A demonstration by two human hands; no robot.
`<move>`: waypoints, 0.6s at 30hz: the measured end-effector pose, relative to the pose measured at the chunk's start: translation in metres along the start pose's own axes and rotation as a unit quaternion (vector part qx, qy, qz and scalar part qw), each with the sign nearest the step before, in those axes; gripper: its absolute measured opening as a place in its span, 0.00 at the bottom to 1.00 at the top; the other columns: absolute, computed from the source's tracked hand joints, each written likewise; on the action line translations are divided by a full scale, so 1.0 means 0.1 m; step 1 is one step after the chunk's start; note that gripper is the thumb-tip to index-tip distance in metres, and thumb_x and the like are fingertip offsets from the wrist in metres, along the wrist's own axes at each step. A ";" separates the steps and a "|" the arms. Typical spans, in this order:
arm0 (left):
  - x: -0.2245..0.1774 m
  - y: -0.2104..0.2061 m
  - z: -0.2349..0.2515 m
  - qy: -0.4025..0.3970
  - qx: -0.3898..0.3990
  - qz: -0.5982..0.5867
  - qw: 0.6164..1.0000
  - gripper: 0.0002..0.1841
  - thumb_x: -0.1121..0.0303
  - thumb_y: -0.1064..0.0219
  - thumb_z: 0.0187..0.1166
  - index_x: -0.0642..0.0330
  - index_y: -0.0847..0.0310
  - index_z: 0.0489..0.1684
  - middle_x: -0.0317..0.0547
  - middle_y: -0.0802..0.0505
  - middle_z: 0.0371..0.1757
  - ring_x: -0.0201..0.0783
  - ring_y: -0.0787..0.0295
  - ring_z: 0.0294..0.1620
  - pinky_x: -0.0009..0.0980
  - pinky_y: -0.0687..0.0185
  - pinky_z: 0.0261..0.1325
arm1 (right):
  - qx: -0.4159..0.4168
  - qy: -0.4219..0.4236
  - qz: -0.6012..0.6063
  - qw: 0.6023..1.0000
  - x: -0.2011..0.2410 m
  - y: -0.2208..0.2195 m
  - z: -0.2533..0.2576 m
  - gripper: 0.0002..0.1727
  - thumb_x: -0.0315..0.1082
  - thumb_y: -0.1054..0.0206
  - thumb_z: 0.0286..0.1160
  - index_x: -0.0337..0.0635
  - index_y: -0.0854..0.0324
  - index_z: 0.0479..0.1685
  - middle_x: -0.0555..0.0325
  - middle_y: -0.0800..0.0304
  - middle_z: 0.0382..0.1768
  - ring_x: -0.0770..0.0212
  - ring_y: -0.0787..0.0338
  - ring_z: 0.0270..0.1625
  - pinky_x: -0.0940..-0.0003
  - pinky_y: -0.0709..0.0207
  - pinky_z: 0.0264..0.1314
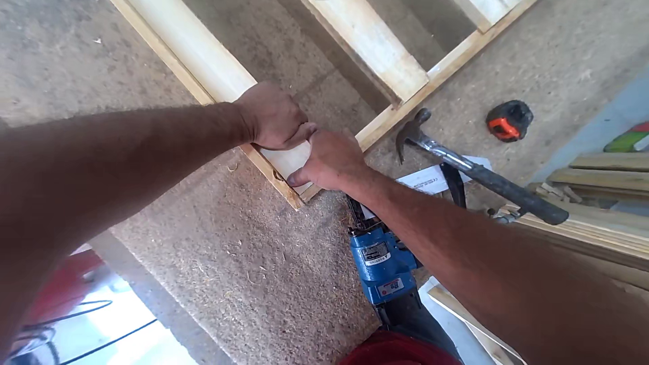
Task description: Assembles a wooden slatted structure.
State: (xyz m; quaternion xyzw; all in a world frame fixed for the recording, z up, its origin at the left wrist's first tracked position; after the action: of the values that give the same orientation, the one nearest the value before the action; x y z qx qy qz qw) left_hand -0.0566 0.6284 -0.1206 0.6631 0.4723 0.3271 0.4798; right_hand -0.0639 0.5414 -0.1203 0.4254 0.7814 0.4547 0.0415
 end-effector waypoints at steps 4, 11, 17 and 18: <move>-0.02 0.02 0.01 0.005 0.018 0.010 1.000 0.39 0.44 0.75 0.87 0.57 0.19 0.27 0.53 0.11 0.27 0.59 0.08 0.36 0.59 0.22 0.31 | -0.006 0.024 0.008 1.000 0.00 -0.02 -0.03 0.46 0.74 0.23 0.48 0.43 0.17 0.57 0.53 0.08 0.40 0.51 0.09 0.50 0.35 0.31 0.73; 0.01 -0.02 0.01 -0.005 0.003 0.012 1.000 0.39 0.43 0.76 0.87 0.57 0.20 0.24 0.52 0.13 0.24 0.57 0.09 0.32 0.57 0.23 0.28 | -0.063 0.069 -0.046 0.995 0.12 -0.18 -0.40 0.89 0.94 0.35 0.23 0.28 0.49 0.88 0.37 0.23 0.75 0.40 0.25 0.81 0.34 0.60 0.94; 0.00 0.00 -0.01 -0.025 -0.033 0.005 0.999 0.38 0.45 0.75 0.88 0.57 0.22 0.22 0.51 0.14 0.21 0.56 0.10 0.30 0.56 0.24 0.27 | -0.242 0.060 -0.014 0.968 0.10 -0.28 -0.43 0.76 0.76 0.23 0.21 0.33 0.37 0.83 0.48 0.13 0.58 0.49 0.17 0.68 0.37 0.58 0.92; 0.00 0.00 -0.01 -0.029 -0.034 0.002 0.999 0.39 0.44 0.75 0.89 0.57 0.21 0.23 0.51 0.14 0.22 0.56 0.10 0.31 0.56 0.23 0.29 | -0.244 0.065 -0.014 0.968 0.11 -0.29 -0.43 0.76 0.76 0.23 0.22 0.32 0.37 0.83 0.48 0.13 0.58 0.48 0.17 0.67 0.37 0.57 0.91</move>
State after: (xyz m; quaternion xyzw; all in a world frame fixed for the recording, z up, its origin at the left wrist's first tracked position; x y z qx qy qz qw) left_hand -0.0577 0.6291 -0.1207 0.6563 0.4459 0.3246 0.5148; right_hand -0.1083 0.5136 -0.1139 0.3613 0.6536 0.6575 0.0998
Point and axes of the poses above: each hand's wrist, its own z-axis towards the middle knuckle, its own y-axis out of the back of the hand, x = y × z, the point moved 9 cm from there along z, towards the middle knuckle
